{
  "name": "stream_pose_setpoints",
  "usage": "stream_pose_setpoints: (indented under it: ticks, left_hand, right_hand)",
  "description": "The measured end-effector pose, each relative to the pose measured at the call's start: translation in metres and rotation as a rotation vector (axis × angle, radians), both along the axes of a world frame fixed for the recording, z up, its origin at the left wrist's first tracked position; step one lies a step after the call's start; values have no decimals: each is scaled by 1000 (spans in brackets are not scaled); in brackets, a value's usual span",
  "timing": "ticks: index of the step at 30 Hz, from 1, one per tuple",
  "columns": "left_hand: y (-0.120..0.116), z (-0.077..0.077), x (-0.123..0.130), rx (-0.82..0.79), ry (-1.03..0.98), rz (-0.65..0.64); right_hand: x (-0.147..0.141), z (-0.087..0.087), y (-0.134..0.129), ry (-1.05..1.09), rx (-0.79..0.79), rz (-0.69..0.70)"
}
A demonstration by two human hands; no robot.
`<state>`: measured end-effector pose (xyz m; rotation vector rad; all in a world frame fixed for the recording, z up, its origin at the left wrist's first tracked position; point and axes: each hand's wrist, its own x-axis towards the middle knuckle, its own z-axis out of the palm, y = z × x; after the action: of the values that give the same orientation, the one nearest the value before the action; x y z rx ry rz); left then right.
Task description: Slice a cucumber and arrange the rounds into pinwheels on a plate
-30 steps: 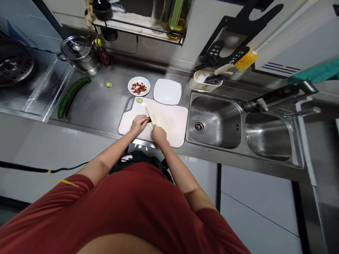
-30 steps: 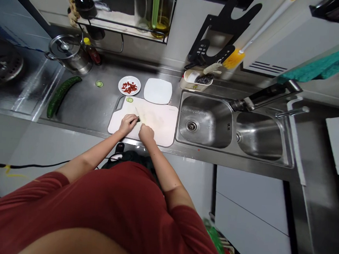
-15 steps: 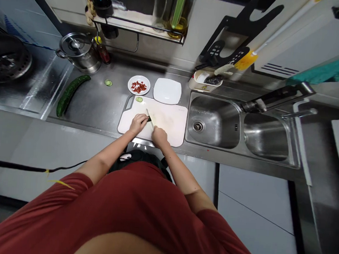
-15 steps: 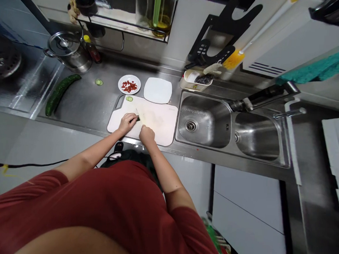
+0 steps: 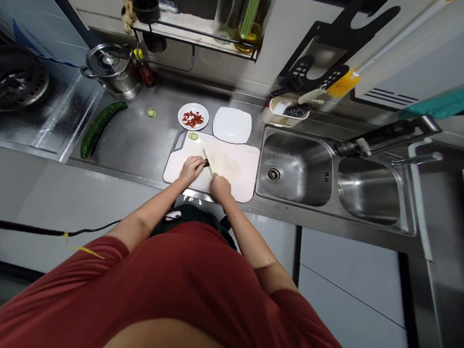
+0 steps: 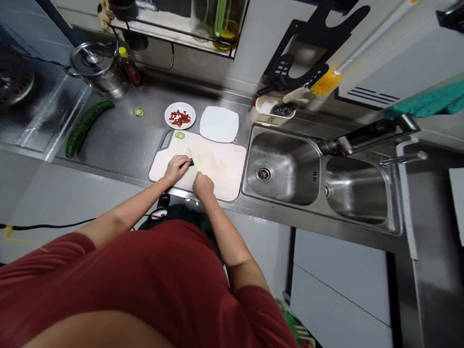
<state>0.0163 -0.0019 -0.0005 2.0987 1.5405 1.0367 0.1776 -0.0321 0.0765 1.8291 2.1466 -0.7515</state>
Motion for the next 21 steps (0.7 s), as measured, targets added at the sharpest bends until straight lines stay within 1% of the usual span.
stream_pose_setpoints:
  ticks: [11, 14, 21]
  left_hand:
    - [0, 1, -1, -3, 6, 8]
    - [-1, 1, 0, 5, -1, 9]
    - [-1, 0, 0, -5, -6, 14]
  right_hand:
    - [-10, 5, 14, 4, -17, -22]
    - [-7, 5, 7, 5, -25, -24]
    - [4, 4, -17, -34, -10, -15]
